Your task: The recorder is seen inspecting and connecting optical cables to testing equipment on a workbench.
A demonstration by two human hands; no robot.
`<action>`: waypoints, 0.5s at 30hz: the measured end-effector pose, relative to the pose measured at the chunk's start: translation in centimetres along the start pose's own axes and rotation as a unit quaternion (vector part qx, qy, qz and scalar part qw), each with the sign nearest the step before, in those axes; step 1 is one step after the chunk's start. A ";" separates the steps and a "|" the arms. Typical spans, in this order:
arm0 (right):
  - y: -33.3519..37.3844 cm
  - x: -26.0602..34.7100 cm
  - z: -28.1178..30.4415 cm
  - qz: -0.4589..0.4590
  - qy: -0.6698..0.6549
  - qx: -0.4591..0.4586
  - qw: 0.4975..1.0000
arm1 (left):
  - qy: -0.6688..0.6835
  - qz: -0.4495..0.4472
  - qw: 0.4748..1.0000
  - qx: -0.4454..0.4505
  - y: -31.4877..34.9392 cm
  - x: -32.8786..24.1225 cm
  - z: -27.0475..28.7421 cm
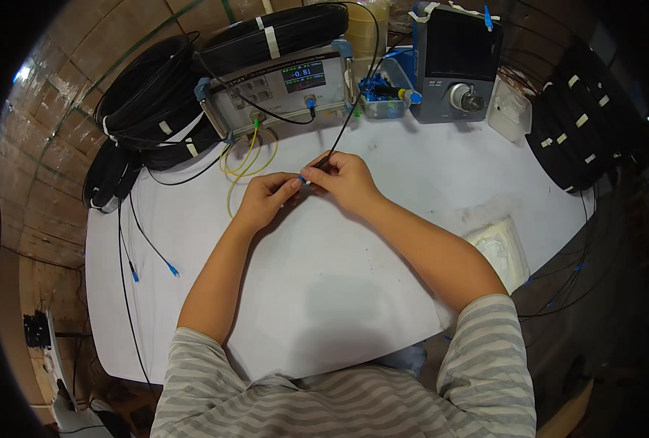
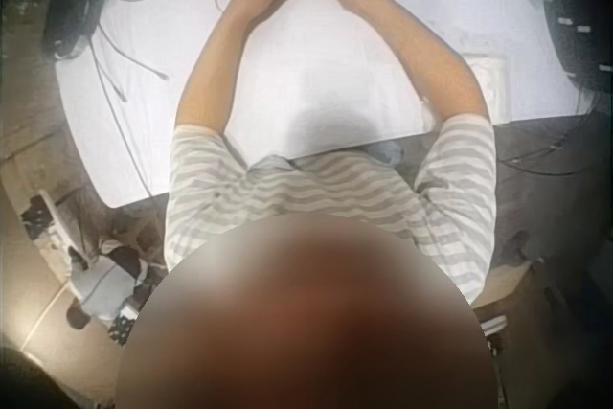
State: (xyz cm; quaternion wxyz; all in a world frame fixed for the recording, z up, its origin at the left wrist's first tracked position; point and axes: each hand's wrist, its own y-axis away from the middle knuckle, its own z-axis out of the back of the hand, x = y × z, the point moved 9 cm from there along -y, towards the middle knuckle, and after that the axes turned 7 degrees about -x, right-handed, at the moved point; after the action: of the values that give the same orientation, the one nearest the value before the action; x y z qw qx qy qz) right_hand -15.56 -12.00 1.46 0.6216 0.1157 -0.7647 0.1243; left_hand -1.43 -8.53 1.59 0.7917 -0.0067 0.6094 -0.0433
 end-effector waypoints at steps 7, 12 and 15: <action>-0.6 0.3 1.1 0.038 0.047 -0.027 0.998 | -0.177 -0.089 0.980 -0.012 0.3 -1.8 -0.7; -0.7 0.3 1.1 0.053 0.097 -0.028 0.993 | -0.199 -0.116 0.973 -0.019 0.4 -2.1 -0.7; -0.7 0.5 1.3 0.058 0.118 -0.038 0.991 | -0.210 -0.123 0.970 -0.021 0.5 -2.3 -0.9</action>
State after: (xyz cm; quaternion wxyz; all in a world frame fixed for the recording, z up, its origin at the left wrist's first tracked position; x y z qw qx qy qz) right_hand -16.65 -13.07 1.75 0.7029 0.0315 -0.6960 0.1437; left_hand -2.85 -7.83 3.55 0.8901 -0.1075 0.4250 -0.1249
